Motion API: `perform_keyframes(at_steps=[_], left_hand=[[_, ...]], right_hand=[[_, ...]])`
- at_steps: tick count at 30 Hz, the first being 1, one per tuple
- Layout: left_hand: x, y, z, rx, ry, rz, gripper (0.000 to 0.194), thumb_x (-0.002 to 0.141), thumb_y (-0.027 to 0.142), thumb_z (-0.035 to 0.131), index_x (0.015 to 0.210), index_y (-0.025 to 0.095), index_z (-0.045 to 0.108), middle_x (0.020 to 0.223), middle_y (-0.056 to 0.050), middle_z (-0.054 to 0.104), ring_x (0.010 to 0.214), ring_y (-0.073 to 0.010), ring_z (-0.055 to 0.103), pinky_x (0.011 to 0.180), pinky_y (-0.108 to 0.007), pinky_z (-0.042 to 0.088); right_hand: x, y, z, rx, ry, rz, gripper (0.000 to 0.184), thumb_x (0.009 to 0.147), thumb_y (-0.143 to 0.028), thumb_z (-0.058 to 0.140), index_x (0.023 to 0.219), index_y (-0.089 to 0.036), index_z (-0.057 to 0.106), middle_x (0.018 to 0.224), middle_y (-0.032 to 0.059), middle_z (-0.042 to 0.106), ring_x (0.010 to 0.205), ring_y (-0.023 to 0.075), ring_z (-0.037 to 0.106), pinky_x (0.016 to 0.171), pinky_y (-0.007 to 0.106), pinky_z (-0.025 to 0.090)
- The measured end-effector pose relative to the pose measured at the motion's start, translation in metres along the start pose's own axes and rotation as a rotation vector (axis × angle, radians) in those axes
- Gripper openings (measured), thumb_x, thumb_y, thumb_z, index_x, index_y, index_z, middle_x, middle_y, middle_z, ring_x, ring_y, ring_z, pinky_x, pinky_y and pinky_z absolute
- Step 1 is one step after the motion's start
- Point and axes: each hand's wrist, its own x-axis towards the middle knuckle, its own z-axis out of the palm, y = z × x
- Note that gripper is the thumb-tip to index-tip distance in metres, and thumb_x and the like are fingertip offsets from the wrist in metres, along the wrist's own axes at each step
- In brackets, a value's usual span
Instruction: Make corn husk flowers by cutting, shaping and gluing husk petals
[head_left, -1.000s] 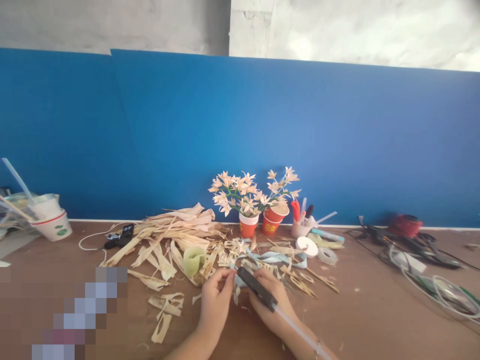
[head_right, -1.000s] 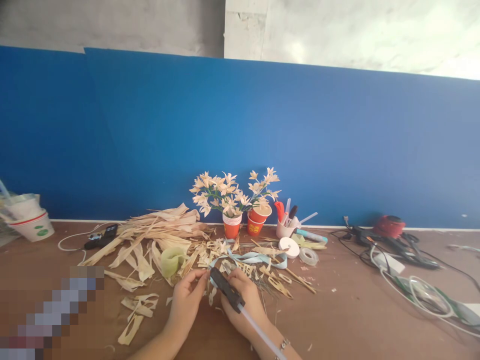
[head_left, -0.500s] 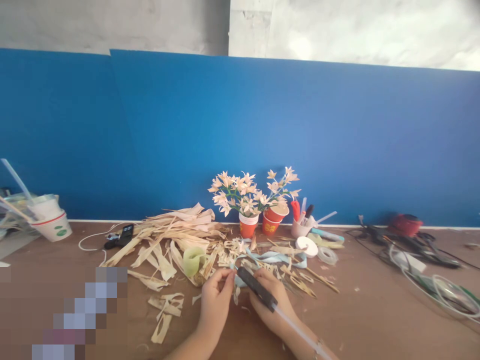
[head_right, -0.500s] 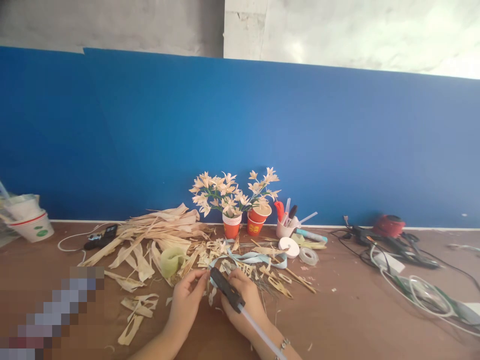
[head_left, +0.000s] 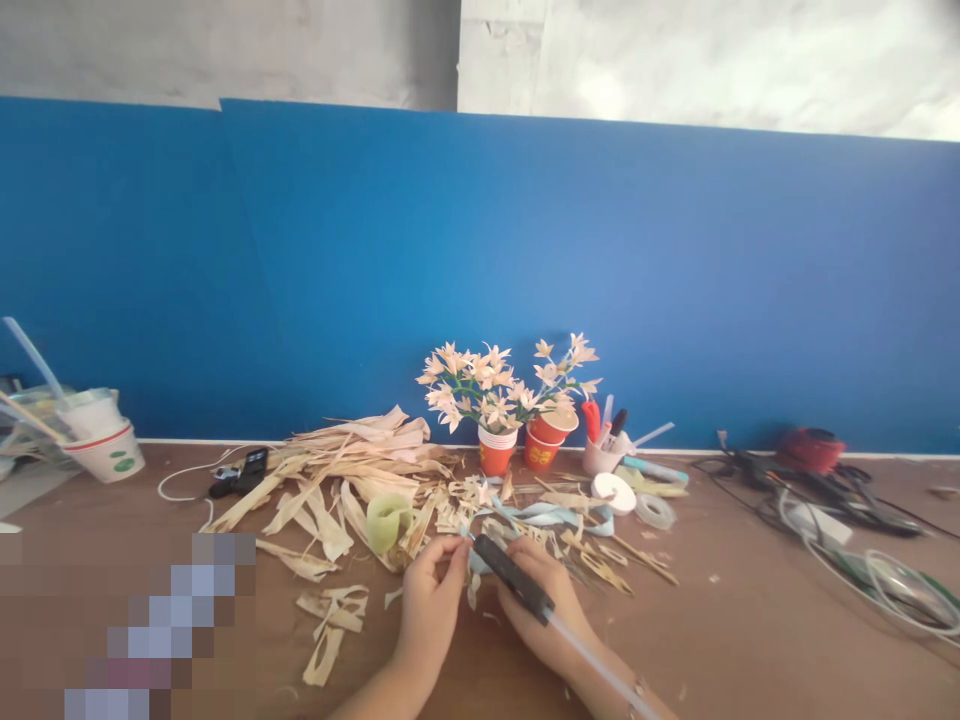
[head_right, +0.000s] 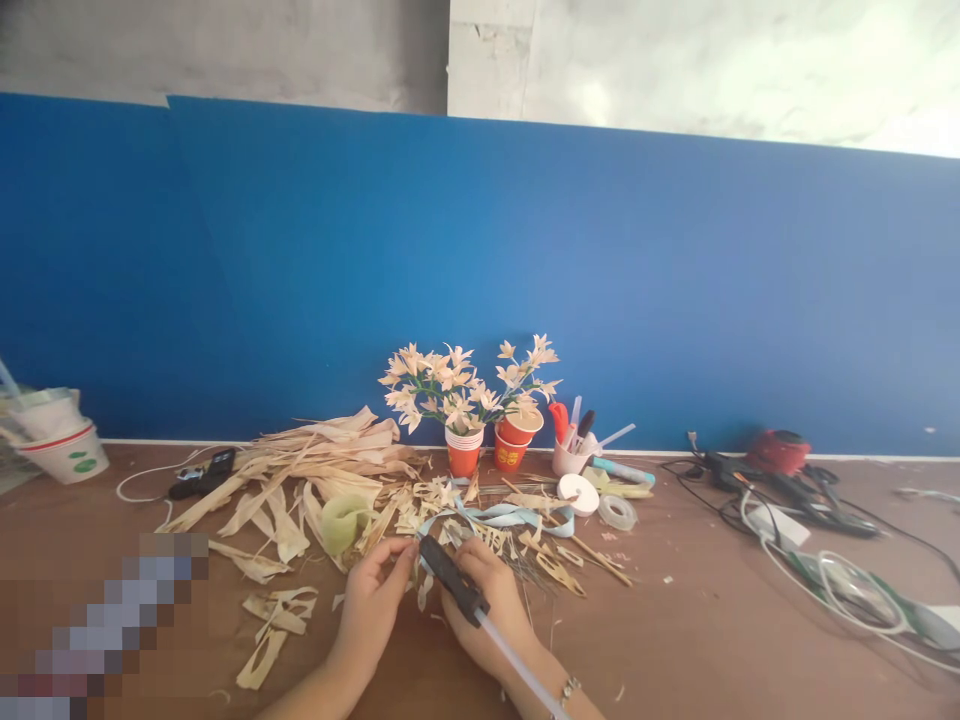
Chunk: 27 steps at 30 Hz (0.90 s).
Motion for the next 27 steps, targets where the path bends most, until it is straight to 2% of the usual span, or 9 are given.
perform_keyframes(at_steps=[2,4,7,9,16,23,27], left_hand=[[0.0,0.0015,0.0002,-0.003,0.013,0.002,0.033,0.072,0.048,0.061,0.071,0.016,0.068,0.067,-0.006,0.069,0.064,-0.0204,0.063,0.061,-0.028,0.05],[-0.0001,0.0016,0.0006,-0.011,0.016,-0.027,0.036,0.071,0.051,0.061,0.071,0.015,0.068,0.061,-0.005,0.067,0.053,-0.0178,0.059,0.051,-0.026,0.048],[-0.0003,-0.001,0.001,-0.041,-0.021,-0.109,0.042,0.07,0.056,0.06,0.073,0.015,0.066,0.043,0.001,0.055,0.033,-0.0114,0.044,0.035,-0.022,0.036],[-0.0003,-0.0033,0.0009,-0.063,-0.051,-0.145,0.042,0.072,0.056,0.059,0.076,0.015,0.065,0.039,0.003,0.052,0.03,-0.0096,0.039,0.032,-0.021,0.031],[0.0013,-0.0055,0.0003,-0.13,-0.047,-0.123,0.037,0.072,0.051,0.061,0.076,0.015,0.064,0.05,-0.001,0.06,0.043,-0.0147,0.054,0.04,-0.023,0.044],[0.001,-0.0076,0.0009,-0.097,-0.08,-0.174,0.043,0.072,0.056,0.058,0.081,0.014,0.063,0.045,0.001,0.057,0.036,-0.0139,0.051,0.033,-0.021,0.037],[0.0007,-0.0055,0.0011,-0.113,-0.07,-0.165,0.044,0.069,0.057,0.06,0.08,0.015,0.064,0.051,-0.001,0.06,0.042,-0.0161,0.056,0.036,-0.023,0.042]], right_hand=[[0.0004,-0.0017,-0.0008,-0.002,0.002,-0.008,0.011,0.075,-0.011,0.052,0.068,-0.019,0.055,0.072,0.0036,0.055,0.065,0.0154,0.058,0.062,0.024,0.049],[0.0006,-0.0022,-0.0012,-0.003,0.004,-0.016,0.011,0.075,-0.011,0.052,0.068,-0.019,0.055,0.072,0.0037,0.055,0.065,0.0155,0.057,0.062,0.025,0.049],[0.0004,-0.0013,-0.0012,-0.019,-0.001,-0.029,0.011,0.074,-0.01,0.052,0.069,-0.019,0.055,0.072,0.0036,0.055,0.065,0.0155,0.057,0.062,0.025,0.049],[0.0,-0.0004,-0.0011,-0.028,-0.008,-0.03,0.011,0.074,-0.01,0.052,0.069,-0.019,0.055,0.072,0.0034,0.054,0.065,0.0153,0.057,0.061,0.024,0.049],[-0.0002,-0.0012,-0.0014,-0.036,0.001,-0.012,0.01,0.075,-0.012,0.052,0.068,-0.018,0.054,0.07,0.0032,0.053,0.063,0.0152,0.056,0.06,0.024,0.048],[-0.0005,0.0011,-0.0002,-0.025,-0.02,0.001,0.01,0.076,-0.013,0.052,0.068,-0.018,0.056,0.071,0.0034,0.054,0.064,0.0154,0.057,0.06,0.025,0.048],[-0.0003,-0.0017,-0.001,-0.027,-0.007,-0.001,0.012,0.077,-0.014,0.052,0.066,-0.019,0.054,0.069,0.0029,0.053,0.061,0.0148,0.055,0.057,0.024,0.047]])
